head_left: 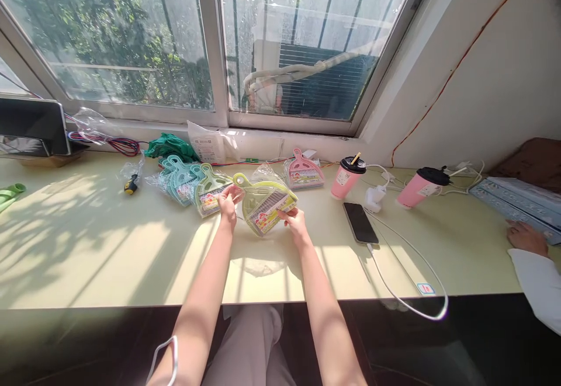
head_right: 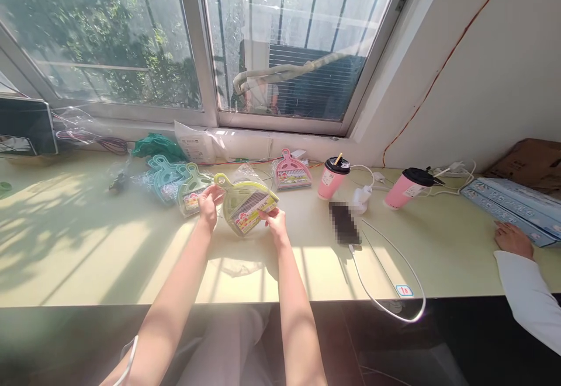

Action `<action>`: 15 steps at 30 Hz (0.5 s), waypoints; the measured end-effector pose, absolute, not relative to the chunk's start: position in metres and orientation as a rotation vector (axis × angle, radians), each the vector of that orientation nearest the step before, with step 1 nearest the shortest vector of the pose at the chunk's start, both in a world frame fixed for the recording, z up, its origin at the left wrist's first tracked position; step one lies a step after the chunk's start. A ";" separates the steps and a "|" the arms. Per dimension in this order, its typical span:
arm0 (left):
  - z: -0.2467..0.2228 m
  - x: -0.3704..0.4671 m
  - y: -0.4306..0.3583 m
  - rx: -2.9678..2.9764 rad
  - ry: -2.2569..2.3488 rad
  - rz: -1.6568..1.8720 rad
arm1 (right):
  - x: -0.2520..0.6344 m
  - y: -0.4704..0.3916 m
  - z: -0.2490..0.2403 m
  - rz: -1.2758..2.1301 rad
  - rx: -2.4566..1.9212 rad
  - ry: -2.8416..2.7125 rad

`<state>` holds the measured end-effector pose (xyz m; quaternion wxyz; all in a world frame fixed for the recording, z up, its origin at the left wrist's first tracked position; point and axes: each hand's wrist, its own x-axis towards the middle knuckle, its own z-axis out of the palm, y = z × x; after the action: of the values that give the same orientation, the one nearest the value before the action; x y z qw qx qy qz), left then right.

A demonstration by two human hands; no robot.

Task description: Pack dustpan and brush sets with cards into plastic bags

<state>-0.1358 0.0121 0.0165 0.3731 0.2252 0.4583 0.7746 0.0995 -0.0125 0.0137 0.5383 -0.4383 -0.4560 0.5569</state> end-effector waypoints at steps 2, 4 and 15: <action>0.019 -0.150 0.007 0.489 1.236 2.088 | 0.104 -0.011 0.013 1.295 -1.073 -1.036; 0.021 -0.166 0.002 0.384 1.344 2.200 | 0.111 -0.008 0.010 1.244 -1.097 -0.959; 0.037 -0.119 -0.024 1.261 1.854 2.367 | 0.120 -0.001 -0.001 1.311 -0.900 -0.691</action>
<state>-0.1189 -0.0238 0.0372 -0.0591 0.3861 0.5676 0.7247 0.1204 -0.0010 -0.0013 0.6471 -0.3958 -0.3038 0.5765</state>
